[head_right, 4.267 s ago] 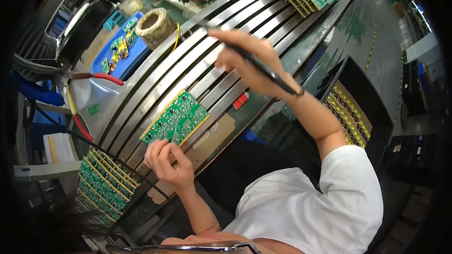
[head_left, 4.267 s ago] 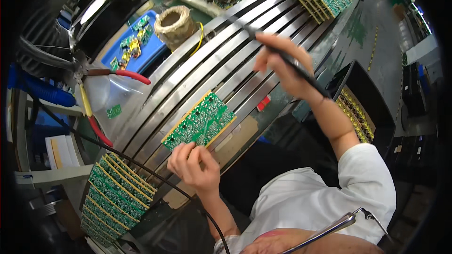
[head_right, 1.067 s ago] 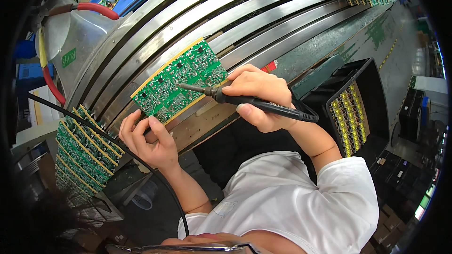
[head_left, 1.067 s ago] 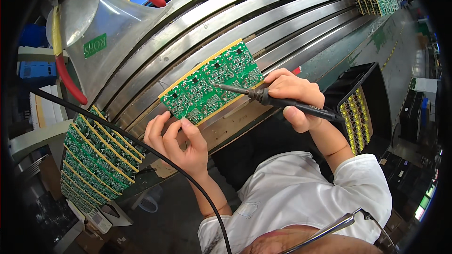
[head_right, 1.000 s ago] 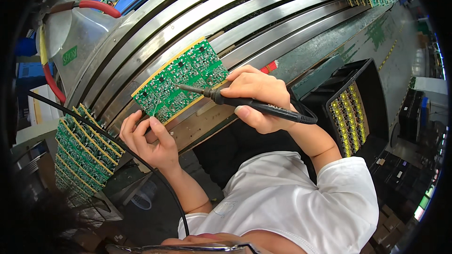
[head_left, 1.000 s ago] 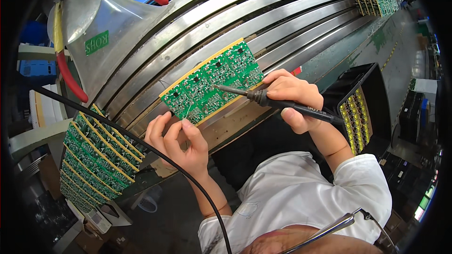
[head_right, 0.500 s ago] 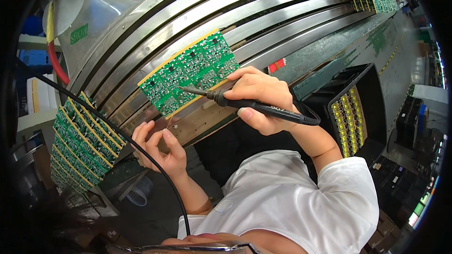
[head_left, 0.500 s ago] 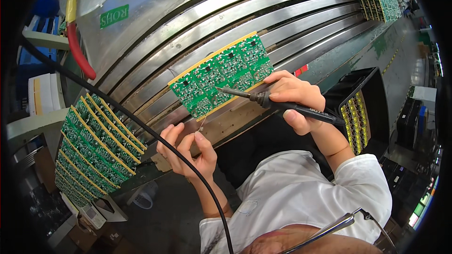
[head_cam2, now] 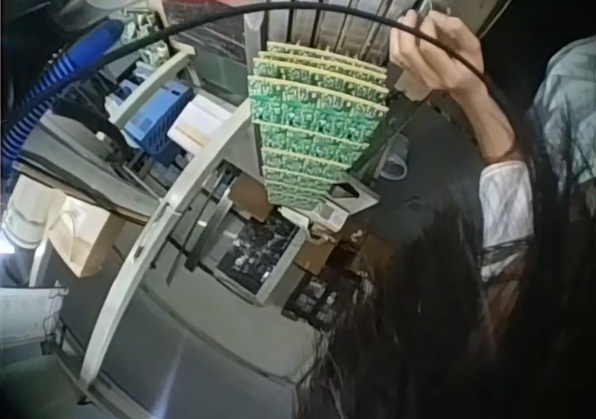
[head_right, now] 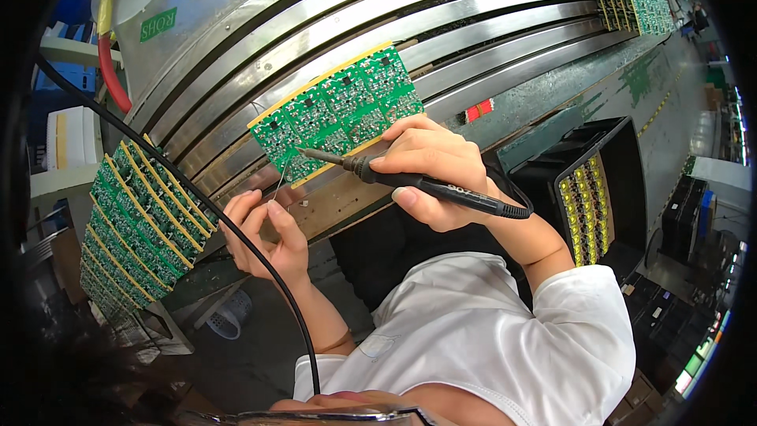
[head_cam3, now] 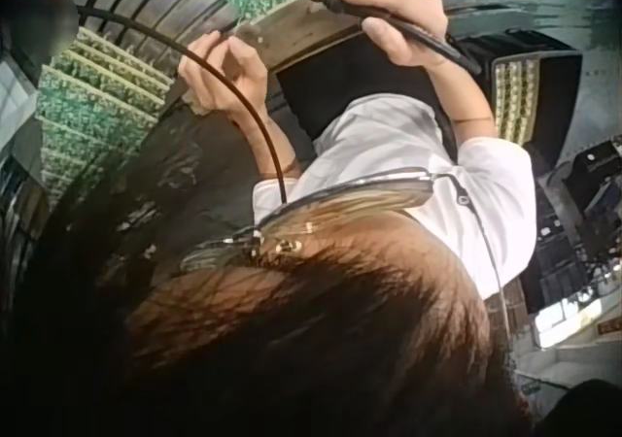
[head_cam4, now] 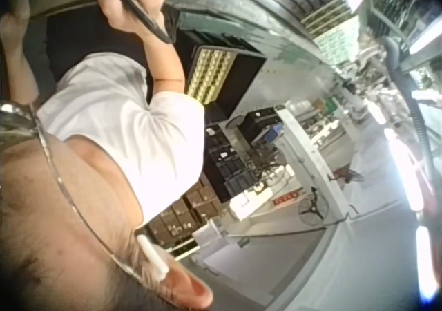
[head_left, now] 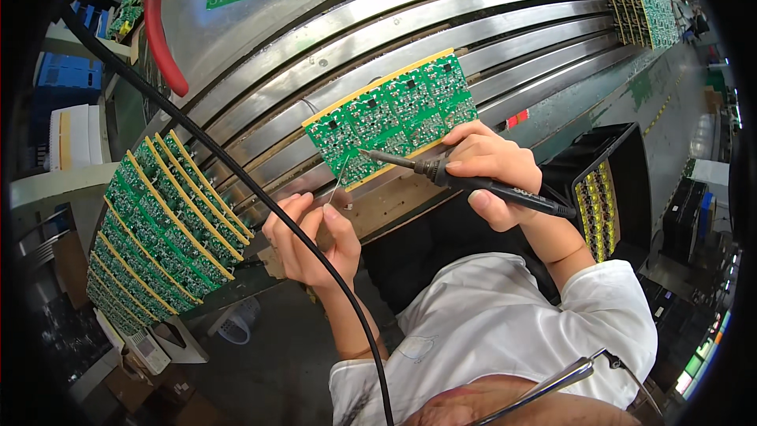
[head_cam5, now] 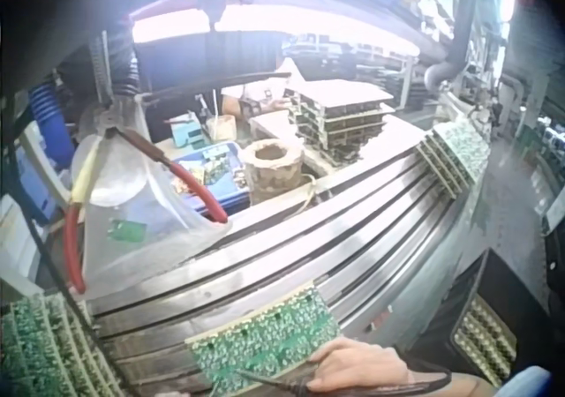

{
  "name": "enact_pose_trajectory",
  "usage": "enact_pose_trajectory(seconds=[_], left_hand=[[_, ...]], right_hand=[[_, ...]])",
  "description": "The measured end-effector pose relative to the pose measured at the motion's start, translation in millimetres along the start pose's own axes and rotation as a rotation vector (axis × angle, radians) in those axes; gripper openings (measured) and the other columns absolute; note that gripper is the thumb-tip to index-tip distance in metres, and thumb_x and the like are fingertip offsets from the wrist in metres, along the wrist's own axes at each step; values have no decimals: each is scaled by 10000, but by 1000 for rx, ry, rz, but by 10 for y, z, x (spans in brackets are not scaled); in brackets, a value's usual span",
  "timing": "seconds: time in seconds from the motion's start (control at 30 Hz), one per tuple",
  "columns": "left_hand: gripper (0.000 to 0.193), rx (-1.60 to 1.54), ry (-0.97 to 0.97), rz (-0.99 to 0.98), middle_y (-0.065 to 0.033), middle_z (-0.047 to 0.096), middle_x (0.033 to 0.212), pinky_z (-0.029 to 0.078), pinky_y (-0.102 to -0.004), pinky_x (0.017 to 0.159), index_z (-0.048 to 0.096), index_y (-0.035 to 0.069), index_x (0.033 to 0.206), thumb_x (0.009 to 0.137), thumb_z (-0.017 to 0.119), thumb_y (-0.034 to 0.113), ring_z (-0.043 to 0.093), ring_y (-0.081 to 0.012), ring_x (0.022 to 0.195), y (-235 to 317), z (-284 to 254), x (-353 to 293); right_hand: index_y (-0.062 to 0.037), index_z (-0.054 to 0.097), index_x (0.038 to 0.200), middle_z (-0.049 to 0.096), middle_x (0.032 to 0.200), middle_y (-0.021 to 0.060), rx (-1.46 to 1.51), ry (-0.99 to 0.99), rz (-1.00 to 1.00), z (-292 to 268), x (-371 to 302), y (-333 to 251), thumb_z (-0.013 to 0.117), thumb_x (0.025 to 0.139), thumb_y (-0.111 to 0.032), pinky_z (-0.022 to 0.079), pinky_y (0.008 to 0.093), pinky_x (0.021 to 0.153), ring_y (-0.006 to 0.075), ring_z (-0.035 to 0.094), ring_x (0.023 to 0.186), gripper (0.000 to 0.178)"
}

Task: The person solders components onto circuit boards using a soldering iron and solder wire, placing each board on the workstation track and stacking the finished boards.

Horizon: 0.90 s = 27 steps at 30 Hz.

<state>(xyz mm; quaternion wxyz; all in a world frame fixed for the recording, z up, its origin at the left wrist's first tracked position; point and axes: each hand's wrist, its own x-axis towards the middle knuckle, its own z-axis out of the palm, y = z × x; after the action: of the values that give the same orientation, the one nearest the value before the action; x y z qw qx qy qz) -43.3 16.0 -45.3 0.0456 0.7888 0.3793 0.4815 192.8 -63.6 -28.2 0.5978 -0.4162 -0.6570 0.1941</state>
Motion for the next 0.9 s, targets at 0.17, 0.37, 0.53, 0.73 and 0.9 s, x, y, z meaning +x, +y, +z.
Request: enact_pose_trajectory(seconds=[0.17,0.37,0.53,0.73,0.9], left_hand=[[130,-31,-1,-58,-114,695,1043,537,-432,847,615,47,891,795,670,-22,645,-312,904,38,72,74],[141,-54,-2,-85,-97,704,1040,531,-421,853,627,53,903,797,671,-28,652,-297,891,43,116,166],[144,-49,-41,-58,-75,714,1042,520,-415,874,633,62,916,806,673,-20,667,-288,923,7,134,231],[140,-62,-70,-85,-64,729,1071,499,-411,908,629,73,923,817,675,-7,677,-282,1000,-20,119,205],[130,-86,-69,-90,-72,734,1121,479,-411,934,620,81,911,822,674,4,669,-284,1046,67,145,238]], right_hand=[[54,696,1042,701,827,134,-18,25,2,7,35,-3,654,854,-107,524,447,929,244,604,692,252],[63,695,1090,706,900,161,-60,65,-23,-24,21,45,657,852,-102,541,417,869,264,618,748,292],[66,692,1129,704,958,180,-84,125,-22,-95,13,78,659,853,-101,545,395,814,281,625,791,324],[67,690,1138,699,974,190,-62,145,-41,-132,42,91,653,860,-95,541,379,777,282,627,805,324],[58,680,1171,705,963,180,-52,118,-77,-148,26,129,667,881,-112,541,373,768,273,631,813,336]])
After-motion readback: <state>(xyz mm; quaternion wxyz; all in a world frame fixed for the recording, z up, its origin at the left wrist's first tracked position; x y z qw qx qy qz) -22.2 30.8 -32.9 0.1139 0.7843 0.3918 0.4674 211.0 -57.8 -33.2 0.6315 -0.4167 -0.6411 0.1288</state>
